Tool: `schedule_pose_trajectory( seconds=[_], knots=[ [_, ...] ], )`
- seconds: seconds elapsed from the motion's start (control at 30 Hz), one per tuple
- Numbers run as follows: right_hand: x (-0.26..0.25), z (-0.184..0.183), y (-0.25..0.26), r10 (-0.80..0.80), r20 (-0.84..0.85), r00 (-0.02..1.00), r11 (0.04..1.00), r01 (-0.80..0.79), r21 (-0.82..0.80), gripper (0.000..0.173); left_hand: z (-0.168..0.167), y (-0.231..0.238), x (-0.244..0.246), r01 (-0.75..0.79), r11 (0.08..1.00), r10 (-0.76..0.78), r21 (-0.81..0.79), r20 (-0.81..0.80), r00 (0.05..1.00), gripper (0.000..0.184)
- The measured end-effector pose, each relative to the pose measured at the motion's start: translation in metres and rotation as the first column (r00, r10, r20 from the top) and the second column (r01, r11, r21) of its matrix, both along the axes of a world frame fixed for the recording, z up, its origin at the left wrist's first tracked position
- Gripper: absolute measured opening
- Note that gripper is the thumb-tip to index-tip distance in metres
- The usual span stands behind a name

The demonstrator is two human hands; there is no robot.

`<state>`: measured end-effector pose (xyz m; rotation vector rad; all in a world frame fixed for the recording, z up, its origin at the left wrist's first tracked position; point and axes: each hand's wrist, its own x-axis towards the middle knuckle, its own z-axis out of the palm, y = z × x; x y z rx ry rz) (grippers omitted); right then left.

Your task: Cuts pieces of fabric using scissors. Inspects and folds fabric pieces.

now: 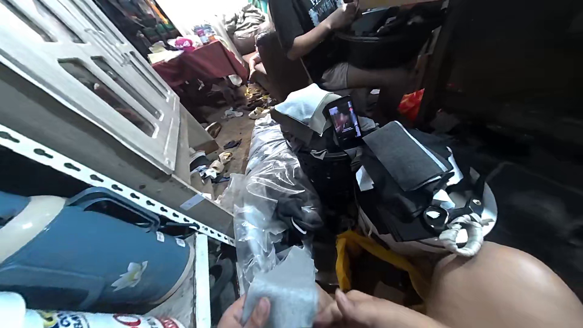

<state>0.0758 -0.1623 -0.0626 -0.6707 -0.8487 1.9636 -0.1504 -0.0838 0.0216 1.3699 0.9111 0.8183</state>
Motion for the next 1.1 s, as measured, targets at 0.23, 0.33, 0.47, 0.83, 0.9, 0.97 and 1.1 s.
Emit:
schedule_pose_trajectory(
  seconds=[0.23, 0.33, 0.47, 0.83, 0.9, 0.97, 1.1],
  knots=[
    [0.029, 0.048, 0.029, -0.229, -0.026, 0.973, 0.972, 0.227, -0.064, 0.02, 0.0, -0.011, 0.038, 0.218, 0.976, -0.217, -0.016, 0.017, 0.976, 0.019],
    [0.045, 0.067, 0.034, -0.229, 0.119, 0.966, 0.971, 0.219, 0.093, 0.013, -0.004, -0.013, 0.049, 0.167, 0.986, -0.166, -0.006, 0.073, 0.983, 0.02],
    [0.059, 0.089, 0.042, -0.3, 0.212, 0.93, 0.917, 0.22, 0.333, 0.016, 0.007, -0.009, 0.077, -0.004, 0.991, -0.016, 0.137, 0.14, 0.99, 0.024],
    [0.074, 0.112, 0.046, -0.273, 0.299, 0.914, 0.852, 0.086, 0.517, 0.022, 0.037, 0.006, 0.113, -0.103, 0.98, 0.165, -0.168, 0.408, 0.898, 0.031],
    [0.071, 0.1, 0.042, -0.261, 0.25, 0.932, 0.878, 0.121, 0.464, 0.025, 0.046, 0.009, 0.119, -0.182, 0.955, 0.266, -0.236, 0.398, 0.878, 0.025],
    [0.066, 0.088, 0.038, -0.265, 0.199, 0.943, 0.899, 0.167, 0.405, 0.028, 0.05, 0.012, 0.122, -0.224, 0.939, 0.317, -0.259, 0.411, 0.855, 0.026],
    [0.06, 0.079, 0.031, -0.265, 0.228, 0.937, 0.918, 0.173, 0.357, 0.01, 0.049, 0.019, 0.117, -0.086, 0.913, 0.286, -0.399, 0.475, 0.832, 0.031]
  ],
)
